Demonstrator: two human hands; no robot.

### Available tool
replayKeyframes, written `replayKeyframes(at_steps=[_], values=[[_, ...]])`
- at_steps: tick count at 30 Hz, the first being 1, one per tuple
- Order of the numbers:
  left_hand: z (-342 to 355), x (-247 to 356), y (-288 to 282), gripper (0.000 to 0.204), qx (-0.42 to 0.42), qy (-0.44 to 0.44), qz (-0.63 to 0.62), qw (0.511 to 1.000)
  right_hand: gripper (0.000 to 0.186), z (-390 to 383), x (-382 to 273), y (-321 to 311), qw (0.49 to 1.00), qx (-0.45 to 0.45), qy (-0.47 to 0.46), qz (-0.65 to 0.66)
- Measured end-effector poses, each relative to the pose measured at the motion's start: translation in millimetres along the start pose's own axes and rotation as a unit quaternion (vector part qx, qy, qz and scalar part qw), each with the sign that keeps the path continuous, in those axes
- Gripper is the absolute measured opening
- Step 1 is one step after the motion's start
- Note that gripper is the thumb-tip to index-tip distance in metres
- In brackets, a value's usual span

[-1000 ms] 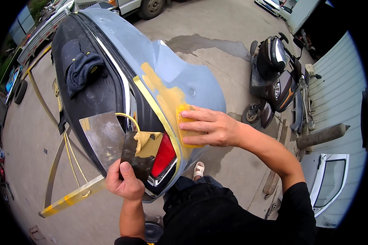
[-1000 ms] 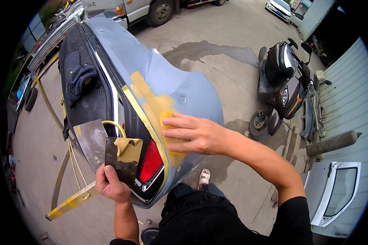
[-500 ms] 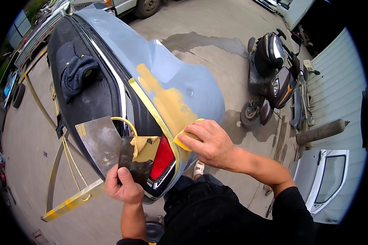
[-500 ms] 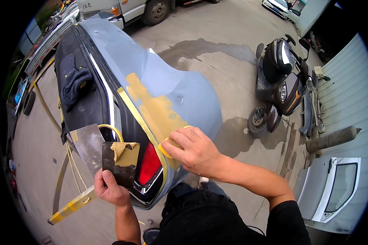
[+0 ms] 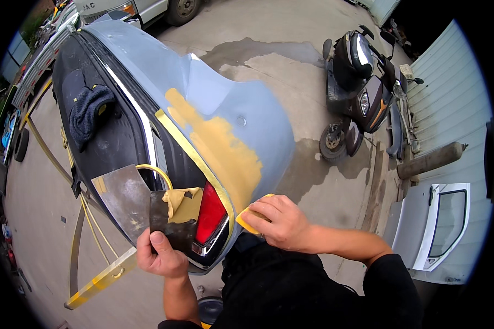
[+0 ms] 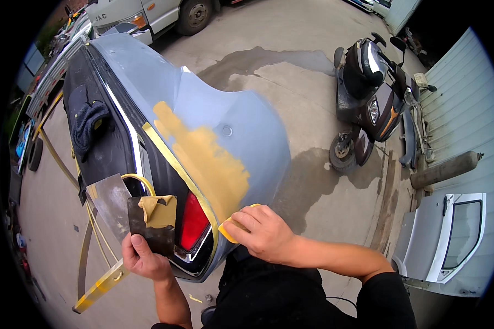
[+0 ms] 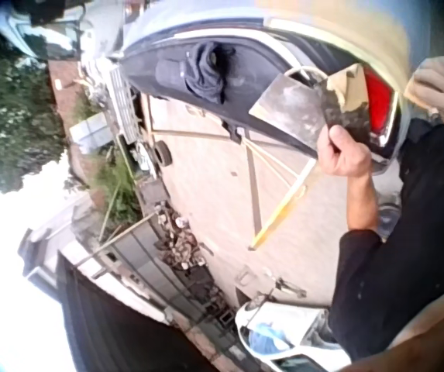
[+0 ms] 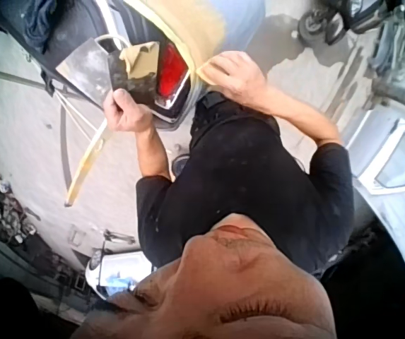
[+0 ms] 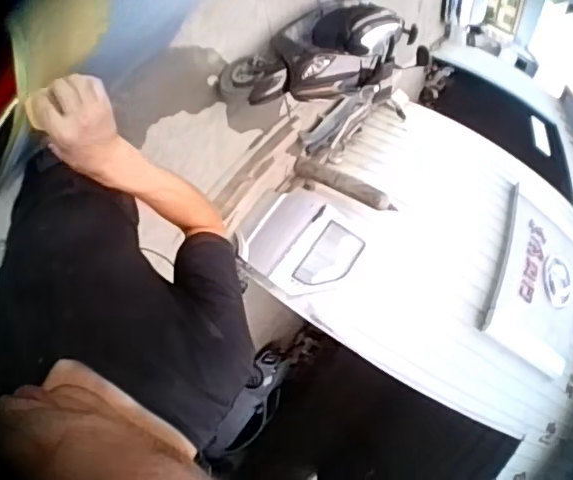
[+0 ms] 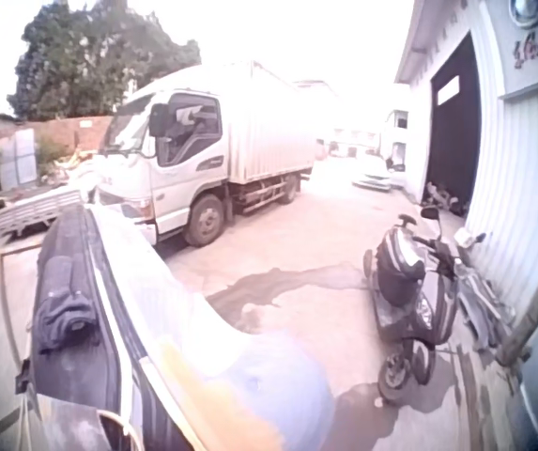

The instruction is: The person applies a yellow body filler to a gray car bumper using a spreader and a yellow sponge. The person repeatedly scoops filler from the spreader and spreads it over the taped-off area of the bumper.

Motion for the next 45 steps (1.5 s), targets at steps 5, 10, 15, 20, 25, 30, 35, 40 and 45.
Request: replayKeyframes(at_steps=[5,10,15,20,25,30,35,40,45], values=[[4,13,4,0.026,0.011,0.022,0.020,0.999,0.028,28,63,-32,0.878,0.093,0.295,0.365],[6,18,3,0.024,-0.032,0.000,-0.009,0.999,0.029,47,61,-31,0.696,0.098,0.308,0.641],[-1,27,23,0.017,-0.100,-0.033,-0.037,0.994,0.030,45,54,-32,0.629,0.115,0.286,0.713],[-5,27,29,0.018,-0.097,-0.051,-0.022,0.994,0.028,39,42,-33,0.671,0.047,0.277,0.686],[-4,33,31,0.022,-0.089,-0.068,-0.040,0.993,0.029,31,41,-45,0.832,0.011,0.232,0.503],[-1,32,32,0.022,-0.090,-0.075,-0.017,0.993,0.033,36,11,-95,0.986,0.123,-0.057,0.094],[-2,30,35,0.022,-0.090,-0.079,-0.027,0.992,0.032,40,-15,-90,0.983,0.125,-0.136,0.012],[7,16,21,0.023,-0.031,-0.075,-0.037,0.996,0.035,43,5,-73,0.993,0.061,-0.070,0.068],[19,4,7,0.024,0.054,-0.083,-0.068,0.993,0.025,78,62,-54,0.974,0.091,0.064,0.198]])
Point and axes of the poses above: each hand's wrist, its own z-axis towards the middle knuckle, its own y-axis out of the palm, x = y × z, the point moved 9 cm from there along z, towards the middle knuckle, and after that the axes turned 12 degrees about z, right-handed, at the moved point
